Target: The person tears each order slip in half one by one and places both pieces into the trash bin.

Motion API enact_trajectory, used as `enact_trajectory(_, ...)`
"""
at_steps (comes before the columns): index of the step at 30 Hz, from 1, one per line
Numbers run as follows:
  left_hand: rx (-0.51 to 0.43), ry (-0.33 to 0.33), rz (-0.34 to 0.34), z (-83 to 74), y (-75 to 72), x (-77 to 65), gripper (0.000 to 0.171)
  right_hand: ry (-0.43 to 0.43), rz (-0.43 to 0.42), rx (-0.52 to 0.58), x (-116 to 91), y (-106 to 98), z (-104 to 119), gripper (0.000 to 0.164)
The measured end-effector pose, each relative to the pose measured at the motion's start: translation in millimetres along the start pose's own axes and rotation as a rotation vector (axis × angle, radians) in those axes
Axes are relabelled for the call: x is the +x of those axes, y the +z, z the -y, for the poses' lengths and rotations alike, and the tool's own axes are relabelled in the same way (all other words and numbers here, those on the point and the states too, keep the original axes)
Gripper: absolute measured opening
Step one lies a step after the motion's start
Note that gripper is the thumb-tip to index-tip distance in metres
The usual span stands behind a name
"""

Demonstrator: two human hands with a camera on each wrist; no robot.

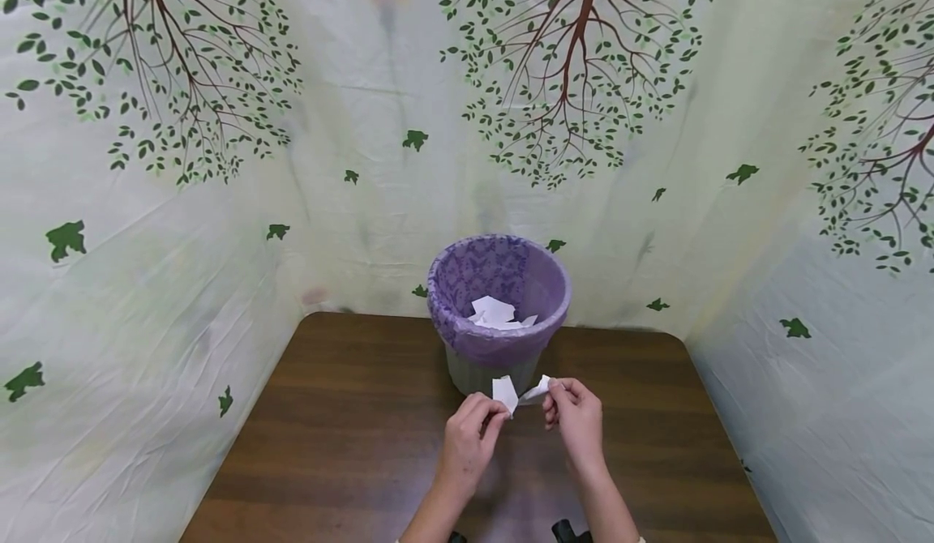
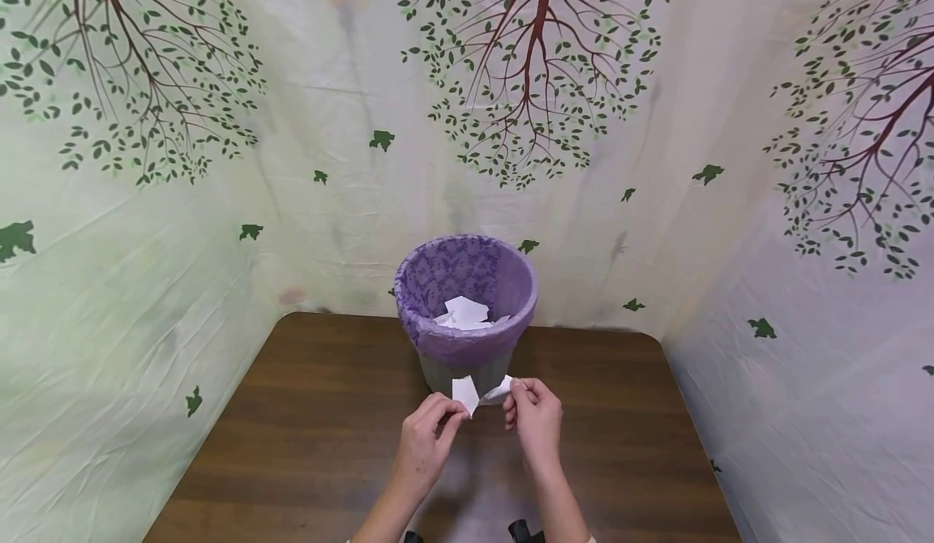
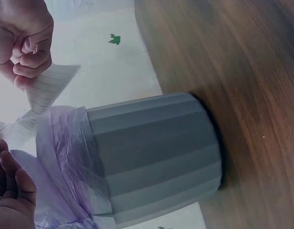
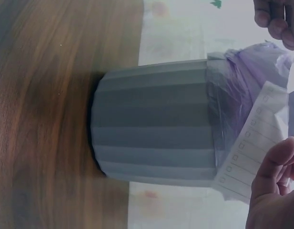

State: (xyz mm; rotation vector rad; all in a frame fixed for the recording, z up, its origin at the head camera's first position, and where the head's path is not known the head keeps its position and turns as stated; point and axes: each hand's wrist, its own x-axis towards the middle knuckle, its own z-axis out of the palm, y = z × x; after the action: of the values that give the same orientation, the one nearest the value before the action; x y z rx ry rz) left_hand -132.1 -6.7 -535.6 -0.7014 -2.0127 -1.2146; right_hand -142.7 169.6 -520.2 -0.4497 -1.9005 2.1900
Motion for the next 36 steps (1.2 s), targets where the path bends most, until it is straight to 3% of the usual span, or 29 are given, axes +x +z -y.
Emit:
enact_trajectory(10, -0.02, -0.034, 0.022, 1.9, -2.2, -3.4, 0.012, 0.004, -0.038, 0.063, 5.2, -9.0, 5.5, 0.02)
enact_trajectory(24, -0.003, -0.012, -0.02, 12.5, -5.0, -8.9, 0.016, -0.012, -0.091, 0.089, 14.2, -25.4, 13.9, 0.021)
enact_trajectory(28, 0.0, -0.033, -0.026, 15.1, -7.7, -9.4, 0.016, -0.008, -0.112, 0.089, 15.2, -30.0, 15.5, 0.022)
enact_trajectory(32, 0.004, -0.082, -0.028, 15.8, -11.4, -7.2, 0.014, -0.013, -0.121, 0.074, 15.1, -31.3, 17.2, 0.021)
enact_trajectory(36, -0.009, -0.07, -0.052, 13.8, -15.4, 0.5, 0.018, -0.033, -0.12, 0.063, 11.0, -27.2, 20.5, 0.019)
